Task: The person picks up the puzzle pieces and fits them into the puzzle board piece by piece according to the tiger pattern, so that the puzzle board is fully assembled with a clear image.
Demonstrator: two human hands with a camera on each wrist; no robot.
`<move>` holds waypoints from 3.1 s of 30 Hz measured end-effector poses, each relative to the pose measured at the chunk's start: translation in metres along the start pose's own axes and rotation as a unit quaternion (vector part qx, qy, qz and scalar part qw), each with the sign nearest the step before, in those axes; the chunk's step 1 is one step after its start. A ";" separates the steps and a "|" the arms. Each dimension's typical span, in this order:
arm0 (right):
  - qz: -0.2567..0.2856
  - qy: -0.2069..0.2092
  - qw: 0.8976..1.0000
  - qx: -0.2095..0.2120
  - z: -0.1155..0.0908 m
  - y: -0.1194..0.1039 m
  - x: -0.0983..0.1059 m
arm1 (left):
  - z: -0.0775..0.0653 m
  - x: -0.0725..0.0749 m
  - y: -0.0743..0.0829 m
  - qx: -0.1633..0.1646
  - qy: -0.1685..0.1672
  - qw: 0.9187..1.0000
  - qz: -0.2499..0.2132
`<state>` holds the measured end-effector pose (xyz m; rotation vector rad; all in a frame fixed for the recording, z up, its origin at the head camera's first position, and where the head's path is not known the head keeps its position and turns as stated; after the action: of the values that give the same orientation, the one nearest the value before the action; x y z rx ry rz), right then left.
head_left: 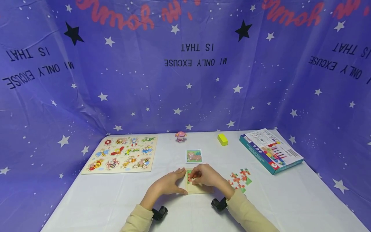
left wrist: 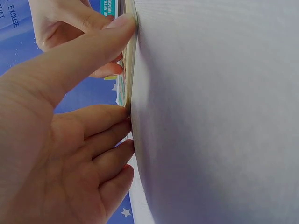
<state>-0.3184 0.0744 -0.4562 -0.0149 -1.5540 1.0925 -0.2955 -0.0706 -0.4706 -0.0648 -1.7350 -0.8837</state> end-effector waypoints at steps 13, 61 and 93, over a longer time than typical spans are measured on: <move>0.004 0.023 1.000 0.021 -0.017 0.007 0.022 | -0.001 0.001 0.002 -0.002 0.003 1.000 0.004; -0.057 0.024 0.988 -0.138 -0.107 0.087 0.089 | 0.000 0.000 0.001 0.003 0.000 1.000 0.000; -0.016 0.095 0.988 -0.120 -0.111 0.096 0.096 | -0.003 0.000 0.002 0.000 -0.001 1.000 -0.004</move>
<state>-0.3146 0.2498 -0.4553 -0.2503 -1.4986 0.8475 -0.2927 -0.0712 -0.4692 -0.0594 -1.7374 -0.8895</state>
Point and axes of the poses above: each hand's wrist, its own z-axis towards the middle knuckle, its own x-axis out of the back of the hand, y = z × x, the point moved 6 cm from there along z, towards the middle knuckle, and after that the axes turned 1 degree about -x, right-handed, at the moved point
